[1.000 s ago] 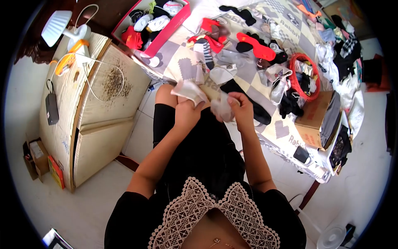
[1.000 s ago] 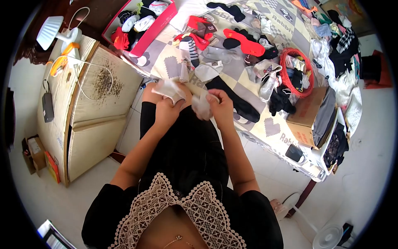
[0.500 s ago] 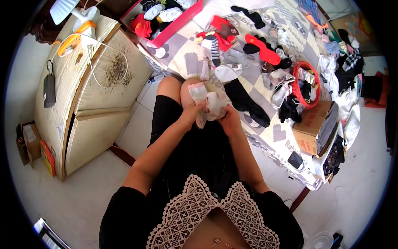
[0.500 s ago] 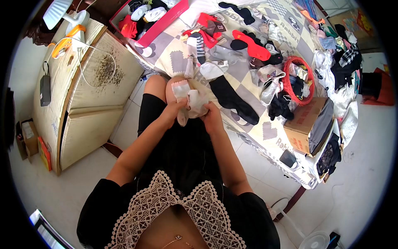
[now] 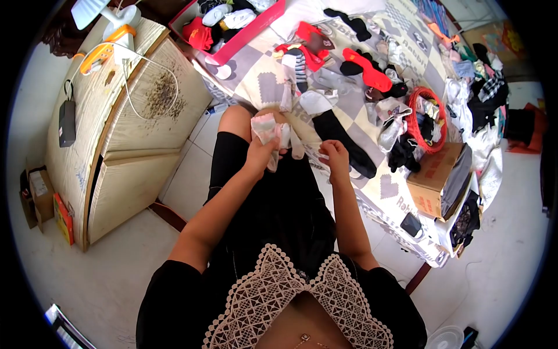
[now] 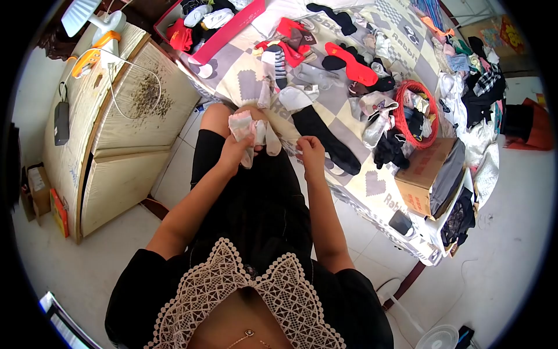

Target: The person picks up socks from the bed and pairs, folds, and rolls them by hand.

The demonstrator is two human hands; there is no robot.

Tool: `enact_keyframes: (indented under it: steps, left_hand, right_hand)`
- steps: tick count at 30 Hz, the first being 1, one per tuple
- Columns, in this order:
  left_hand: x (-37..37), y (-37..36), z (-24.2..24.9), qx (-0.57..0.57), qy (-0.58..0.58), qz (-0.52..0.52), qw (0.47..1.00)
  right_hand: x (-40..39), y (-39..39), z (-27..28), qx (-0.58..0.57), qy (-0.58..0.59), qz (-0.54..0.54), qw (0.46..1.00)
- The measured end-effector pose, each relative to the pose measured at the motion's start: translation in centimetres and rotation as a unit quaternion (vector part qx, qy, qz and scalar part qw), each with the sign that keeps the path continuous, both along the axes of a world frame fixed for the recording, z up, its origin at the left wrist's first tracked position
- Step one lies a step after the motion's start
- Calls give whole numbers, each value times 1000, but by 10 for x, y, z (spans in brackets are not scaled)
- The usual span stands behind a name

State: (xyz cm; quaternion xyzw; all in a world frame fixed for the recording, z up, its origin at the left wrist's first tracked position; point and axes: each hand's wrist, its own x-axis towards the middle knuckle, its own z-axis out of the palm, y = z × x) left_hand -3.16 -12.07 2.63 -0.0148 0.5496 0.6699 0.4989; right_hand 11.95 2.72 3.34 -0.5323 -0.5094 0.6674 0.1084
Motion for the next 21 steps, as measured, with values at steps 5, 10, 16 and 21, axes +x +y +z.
enact_keyframes:
  steps: [5,10,16,21]
  left_hand:
    - [3,3,-3,9,46,-79,996]
    - [-3,-2,8,25,5,-68,997]
    - [-23,-9,-15,6,-96,43,994]
    - [-24,-8,-19,-31,-76,74,994]
  right_hand:
    - [-18,-13,-18,137,55,48,988]
    - [-40,-20,-30,103,36,162,981]
    - [-28,2,-1,121,5,90,988]
    - [8,34,11,66,98,29,993]
